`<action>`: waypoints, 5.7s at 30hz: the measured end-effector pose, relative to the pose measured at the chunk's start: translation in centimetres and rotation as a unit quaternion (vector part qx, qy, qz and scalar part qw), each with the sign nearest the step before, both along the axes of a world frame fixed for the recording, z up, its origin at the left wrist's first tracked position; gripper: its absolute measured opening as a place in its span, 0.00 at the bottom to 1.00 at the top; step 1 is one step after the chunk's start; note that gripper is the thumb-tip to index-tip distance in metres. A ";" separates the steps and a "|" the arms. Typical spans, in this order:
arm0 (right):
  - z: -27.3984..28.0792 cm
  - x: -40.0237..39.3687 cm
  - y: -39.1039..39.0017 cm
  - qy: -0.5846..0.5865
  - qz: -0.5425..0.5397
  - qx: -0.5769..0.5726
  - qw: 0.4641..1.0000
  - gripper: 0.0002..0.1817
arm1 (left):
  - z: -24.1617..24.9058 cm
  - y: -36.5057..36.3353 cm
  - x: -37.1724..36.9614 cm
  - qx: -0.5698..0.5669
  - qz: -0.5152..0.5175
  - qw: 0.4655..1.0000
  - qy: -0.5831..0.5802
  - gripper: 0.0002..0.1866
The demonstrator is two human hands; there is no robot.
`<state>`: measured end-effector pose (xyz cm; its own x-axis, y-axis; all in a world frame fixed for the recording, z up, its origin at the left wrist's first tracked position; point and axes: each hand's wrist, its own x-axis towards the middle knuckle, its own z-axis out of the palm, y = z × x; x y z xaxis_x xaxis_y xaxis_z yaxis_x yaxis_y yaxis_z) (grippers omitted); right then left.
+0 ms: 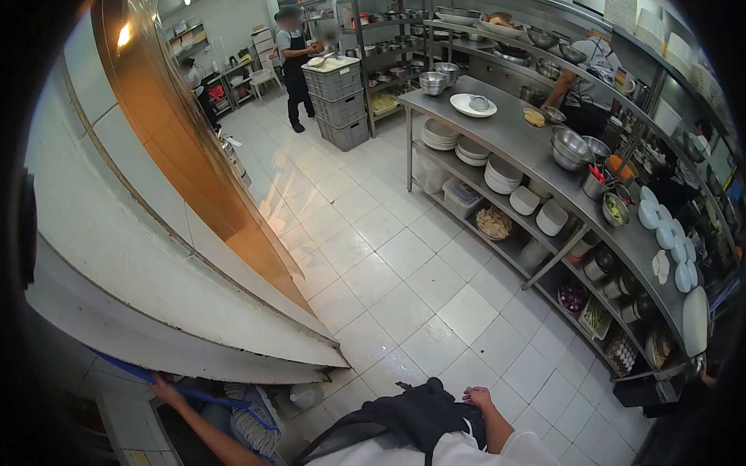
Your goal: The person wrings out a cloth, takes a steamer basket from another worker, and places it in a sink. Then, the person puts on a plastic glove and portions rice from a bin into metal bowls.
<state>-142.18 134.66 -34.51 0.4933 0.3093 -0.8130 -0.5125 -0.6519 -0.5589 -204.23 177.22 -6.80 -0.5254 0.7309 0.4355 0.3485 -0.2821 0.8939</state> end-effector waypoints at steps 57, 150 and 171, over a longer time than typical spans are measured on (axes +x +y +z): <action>23.6 25.3 84.4 0.286 0.150 0.539 0.778 0.26 | -27.7 38.0 52.6 -0.527 -0.346 0.773 -0.070 0.14; 15.2 -38.2 149.5 0.686 0.435 0.100 0.575 0.29 | 11.7 79.9 -0.2 0.145 0.541 0.824 0.084 0.27; 16.1 -91.6 160.7 0.743 0.410 0.089 0.521 0.31 | -6.2 60.0 -15.9 0.002 0.933 0.359 0.022 0.23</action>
